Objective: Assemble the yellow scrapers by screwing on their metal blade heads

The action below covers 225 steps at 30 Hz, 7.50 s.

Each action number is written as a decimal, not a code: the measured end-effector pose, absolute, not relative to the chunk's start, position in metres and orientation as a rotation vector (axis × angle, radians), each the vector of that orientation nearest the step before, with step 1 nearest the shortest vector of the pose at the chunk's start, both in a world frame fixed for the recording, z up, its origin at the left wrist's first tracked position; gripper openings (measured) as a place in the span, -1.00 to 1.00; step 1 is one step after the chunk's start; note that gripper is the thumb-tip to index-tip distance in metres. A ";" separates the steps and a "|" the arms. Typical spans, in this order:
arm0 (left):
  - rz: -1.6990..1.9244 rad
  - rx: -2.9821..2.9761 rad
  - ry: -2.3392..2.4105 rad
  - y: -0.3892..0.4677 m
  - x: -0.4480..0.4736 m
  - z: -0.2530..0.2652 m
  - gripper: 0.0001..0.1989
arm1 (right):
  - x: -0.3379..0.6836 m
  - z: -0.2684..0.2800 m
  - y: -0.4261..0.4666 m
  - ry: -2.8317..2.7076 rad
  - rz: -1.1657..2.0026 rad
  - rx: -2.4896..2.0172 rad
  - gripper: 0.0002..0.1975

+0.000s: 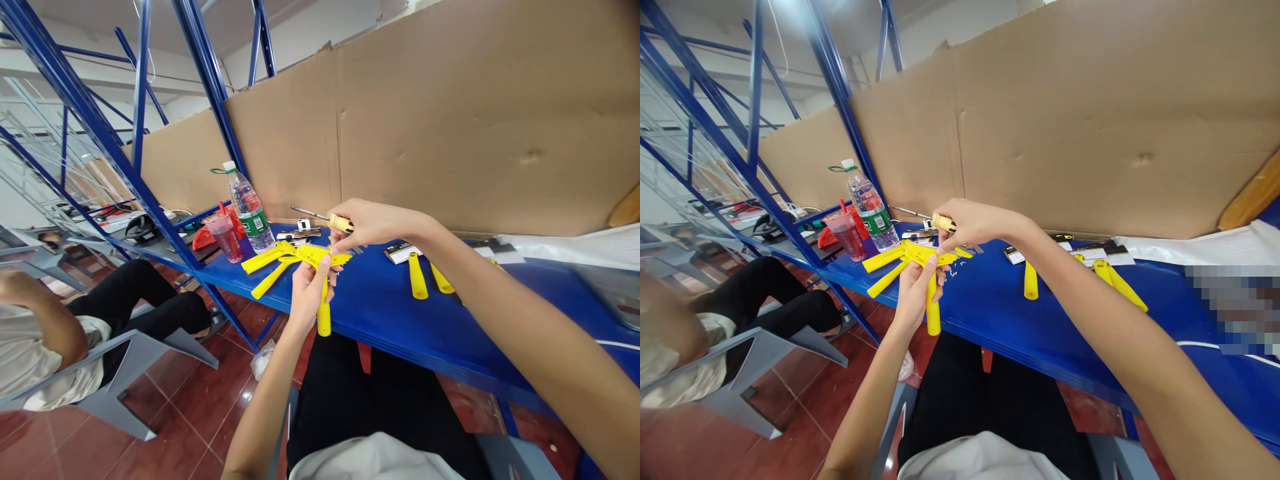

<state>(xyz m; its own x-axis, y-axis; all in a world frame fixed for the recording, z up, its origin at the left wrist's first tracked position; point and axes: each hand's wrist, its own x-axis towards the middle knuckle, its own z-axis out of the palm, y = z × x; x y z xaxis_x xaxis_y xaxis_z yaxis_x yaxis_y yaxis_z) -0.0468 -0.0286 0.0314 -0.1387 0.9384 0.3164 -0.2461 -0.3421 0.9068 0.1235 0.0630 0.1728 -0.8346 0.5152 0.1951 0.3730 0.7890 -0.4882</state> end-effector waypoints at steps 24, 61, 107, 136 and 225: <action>1.530 1.211 0.843 -0.027 -0.046 0.029 -0.45 | 0.127 0.171 0.072 -2.742 0.628 -0.607 -0.83; 1.555 1.235 0.838 -0.029 -0.045 0.029 -0.53 | 0.128 0.170 0.074 -2.776 0.734 -0.611 -0.83; 1.856 1.147 0.750 -0.029 -0.076 0.045 -0.58 | 0.113 0.053 0.170 -2.679 0.747 -1.022 -0.72; 1.547 1.067 0.752 -0.004 -0.063 0.012 -0.58 | 0.186 0.018 0.096 -2.291 0.842 -1.210 -0.81; 1.719 0.949 0.852 0.017 -0.084 -0.004 -0.64 | 0.102 0.032 0.136 -2.597 0.925 -1.035 -0.70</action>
